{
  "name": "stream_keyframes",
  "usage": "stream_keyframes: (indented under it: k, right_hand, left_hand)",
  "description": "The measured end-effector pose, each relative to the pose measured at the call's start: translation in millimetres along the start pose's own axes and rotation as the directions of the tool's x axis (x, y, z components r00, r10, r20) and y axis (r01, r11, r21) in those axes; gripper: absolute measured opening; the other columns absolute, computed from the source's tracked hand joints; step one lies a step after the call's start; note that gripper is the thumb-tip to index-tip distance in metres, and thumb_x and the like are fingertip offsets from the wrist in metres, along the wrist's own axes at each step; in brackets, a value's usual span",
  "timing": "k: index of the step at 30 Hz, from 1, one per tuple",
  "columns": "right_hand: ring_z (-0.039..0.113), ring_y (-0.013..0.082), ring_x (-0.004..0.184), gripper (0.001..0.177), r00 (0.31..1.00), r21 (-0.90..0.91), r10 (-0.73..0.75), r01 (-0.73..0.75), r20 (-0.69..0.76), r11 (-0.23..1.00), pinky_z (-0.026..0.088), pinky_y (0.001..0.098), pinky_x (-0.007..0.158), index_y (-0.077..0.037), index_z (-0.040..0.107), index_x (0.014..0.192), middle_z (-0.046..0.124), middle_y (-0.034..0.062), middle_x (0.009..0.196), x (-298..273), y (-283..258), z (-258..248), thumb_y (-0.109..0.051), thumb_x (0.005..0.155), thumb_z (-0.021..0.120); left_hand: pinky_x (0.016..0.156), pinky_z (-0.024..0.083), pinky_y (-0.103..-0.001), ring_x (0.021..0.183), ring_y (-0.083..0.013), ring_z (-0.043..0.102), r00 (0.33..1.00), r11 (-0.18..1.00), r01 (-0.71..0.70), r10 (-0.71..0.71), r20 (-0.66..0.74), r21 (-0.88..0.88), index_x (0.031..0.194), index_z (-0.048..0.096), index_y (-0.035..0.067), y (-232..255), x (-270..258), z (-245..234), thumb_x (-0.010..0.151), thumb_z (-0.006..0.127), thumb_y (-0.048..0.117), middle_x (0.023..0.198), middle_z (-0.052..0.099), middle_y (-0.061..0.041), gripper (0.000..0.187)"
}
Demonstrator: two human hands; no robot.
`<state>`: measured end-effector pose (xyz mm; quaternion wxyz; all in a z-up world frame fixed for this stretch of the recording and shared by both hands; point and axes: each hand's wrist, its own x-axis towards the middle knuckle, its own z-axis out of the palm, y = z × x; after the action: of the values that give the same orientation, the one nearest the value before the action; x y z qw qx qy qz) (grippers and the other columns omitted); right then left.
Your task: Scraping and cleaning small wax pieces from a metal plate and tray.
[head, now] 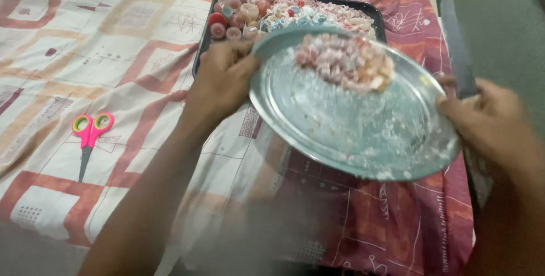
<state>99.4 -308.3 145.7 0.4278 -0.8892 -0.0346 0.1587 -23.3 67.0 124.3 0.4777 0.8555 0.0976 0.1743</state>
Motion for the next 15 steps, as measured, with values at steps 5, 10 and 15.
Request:
stream_keyframes:
  k: [5, 10, 15]
  right_hand:
    - [0.059, 0.0206, 0.062, 0.044, 1.000, -0.182, -0.003, 0.001, -0.010, 0.983, 0.051, 0.0373, 0.059, 0.002, 0.065, 0.132, 0.066, 0.0135, 0.078, 37.7, -6.8, -3.1, -0.015, 0.091, 0.065]
    - [0.055, 0.0201, 0.062, 0.042, 0.995, -0.215, -0.096, 0.098, 0.016, 0.972, 0.044, 0.0360, 0.057, 0.005, 0.070, 0.125, 0.063, 0.0124, 0.076, 39.4, 5.4, -11.7, -0.017, 0.089, 0.067]
    - [0.055, 0.0234, 0.056, 0.041, 0.987, -0.314, -0.159, 0.140, -0.035, 0.939, 0.045, 0.0387, 0.047, 0.002, 0.068, 0.132, 0.066, 0.0142, 0.075, 39.9, -5.8, -12.3, -0.021, 0.099, 0.065]
  left_hand:
    - [0.059, 0.048, -0.030, 0.064, -0.0119, 0.063, 0.999, 0.995, 0.012, -0.017, -0.041, -0.101, 0.081, 0.069, 0.003, -16.8, 45.0, 17.5, 0.087, 0.060, 0.019, 0.068, 0.066, -0.004, 0.020]
    - [0.056, 0.046, -0.034, 0.059, -0.0154, 0.059, 0.991, 0.972, 0.117, -0.099, 0.095, -0.202, 0.071, 0.068, -0.004, -34.7, 50.0, 21.0, 0.083, 0.059, 0.012, 0.068, 0.066, -0.009, 0.021]
    - [0.055, 0.047, -0.031, 0.057, -0.0140, 0.060, 0.997, 0.979, 0.081, -0.079, 0.017, -0.187, 0.071, 0.069, 0.000, -19.2, 47.3, 7.6, 0.086, 0.055, 0.016, 0.064, 0.065, -0.006, 0.026]
